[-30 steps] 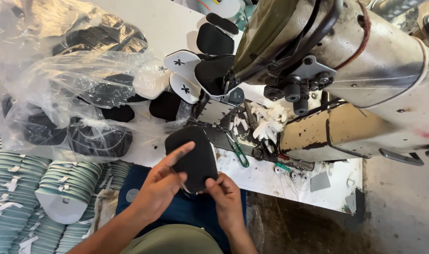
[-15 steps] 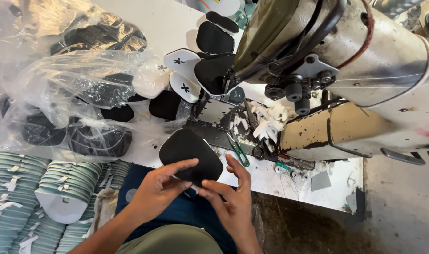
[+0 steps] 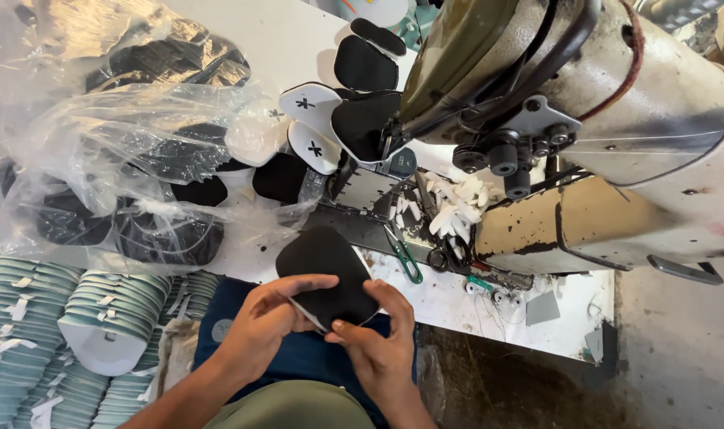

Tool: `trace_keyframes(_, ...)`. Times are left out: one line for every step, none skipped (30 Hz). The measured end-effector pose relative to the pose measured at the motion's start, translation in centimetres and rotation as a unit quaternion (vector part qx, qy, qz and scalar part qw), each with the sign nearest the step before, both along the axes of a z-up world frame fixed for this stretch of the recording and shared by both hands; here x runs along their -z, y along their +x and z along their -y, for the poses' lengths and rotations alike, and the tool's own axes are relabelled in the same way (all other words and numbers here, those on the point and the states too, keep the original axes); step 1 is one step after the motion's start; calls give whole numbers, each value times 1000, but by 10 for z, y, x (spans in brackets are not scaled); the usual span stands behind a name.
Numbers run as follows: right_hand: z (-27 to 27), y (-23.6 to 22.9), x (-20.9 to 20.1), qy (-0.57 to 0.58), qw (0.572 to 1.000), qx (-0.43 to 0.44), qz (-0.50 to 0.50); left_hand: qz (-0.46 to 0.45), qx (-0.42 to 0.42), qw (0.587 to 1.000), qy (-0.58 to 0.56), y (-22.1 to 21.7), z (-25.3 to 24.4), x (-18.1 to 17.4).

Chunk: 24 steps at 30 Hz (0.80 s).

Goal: The person uses a sewing machine to stitch the edges of black and white shoe parts. They guide the material under the needle, sew along the perimeter, and then use scissors to cut the thread before moving to the next piece.

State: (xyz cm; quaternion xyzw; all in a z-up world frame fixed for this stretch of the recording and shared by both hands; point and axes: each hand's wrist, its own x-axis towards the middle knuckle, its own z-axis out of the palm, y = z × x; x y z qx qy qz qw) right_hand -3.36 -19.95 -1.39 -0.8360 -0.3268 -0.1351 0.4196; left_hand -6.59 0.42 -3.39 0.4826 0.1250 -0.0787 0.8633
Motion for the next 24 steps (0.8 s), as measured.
trace_keyframes(3, -2, 6, 29, 999, -1, -25, -22, 13, 992, -122, 0, -1, -11)
trace_keyframes(3, -4, 3, 28, 999, -1, -28, -26, 13, 992, -123, -1, 2, -12)
trace_keyframes(2, -5, 0, 37, 997, 0, -64, 0, 6, 997, -82, 1, 3, -13)
trace_keyframes(1, -5, -3, 46, 994, 0, -100, 26, -1, 999, -41, 3, 5, -15)
trace_keyframes(1, -6, -4, 47, 994, 1, -100, 26, 0, 999, -40, 3, 7, -14)
trace_keyframes(1, -6, -4, 87, 985, -5, -149, -11, -18, 1000, 9, 4, 9, -13)
trace_keyframes(2, -8, -5, 125, 972, -9, -199, -49, -34, 997, 57, 4, 12, -11)
trace_keyframes(11, -11, 24, 125, 972, -7, -200, -50, -32, 997, 56, 5, 13, -14)
trace_keyframes(21, -15, 52, 264, 907, 18, -327, -25, -44, 997, 63, 6, 13, -16)
trace_keyframes(31, -20, 80, 394, 806, 43, -440, -1, -56, 996, 70, 7, 14, -19)
trace_keyframes(25, -14, 66, 394, 806, 44, -440, -1, -55, 996, 70, 8, 13, -23)
trace_keyframes(19, -9, 53, 402, 795, 33, -453, 34, -41, 987, 153, 10, 12, -26)
trace_keyframes(13, -3, 39, 410, 785, 22, -465, 69, -27, 969, 235, 11, 10, -30)
trace_keyframes(9, 1, 27, 410, 784, 22, -465, 68, -27, 969, 235, 14, 8, -30)
trace_keyframes(6, 5, 14, 394, 789, 1, -471, 73, 35, 975, 207, 17, 6, -31)
trace_keyframes(3, 9, 2, 378, 794, -19, -477, 78, 96, 976, 178, 20, 5, -31)
trace_keyframes(5, 13, 3, 377, 793, -18, -477, 77, 97, 976, 178, 23, 5, -30)
trace_keyframes(7, 18, 3, 352, 808, -23, -471, 92, 102, 980, 142, 26, 4, -28)
trace_keyframes(9, 22, 4, 326, 822, -28, -466, 105, 108, 983, 106, 30, 4, -27)
trace_keyframes(12, 29, 8, 326, 821, -26, -468, 103, 109, 983, 104, 34, 4, -30)
trace_keyframes(14, 36, 11, 318, 833, 10, -453, 117, 117, 973, 158, 38, 4, -33)
trace_keyframes(16, 44, 16, 308, 844, 46, -437, 131, 125, 961, 212, 44, 4, -36)
trace_keyframes(13, 52, 11, 308, 842, 48, -439, 128, 126, 961, 210, 48, 4, -39)
trace_keyframes(10, 61, 7, 314, 833, 77, -449, 152, 119, 951, 243, 54, 4, -43)
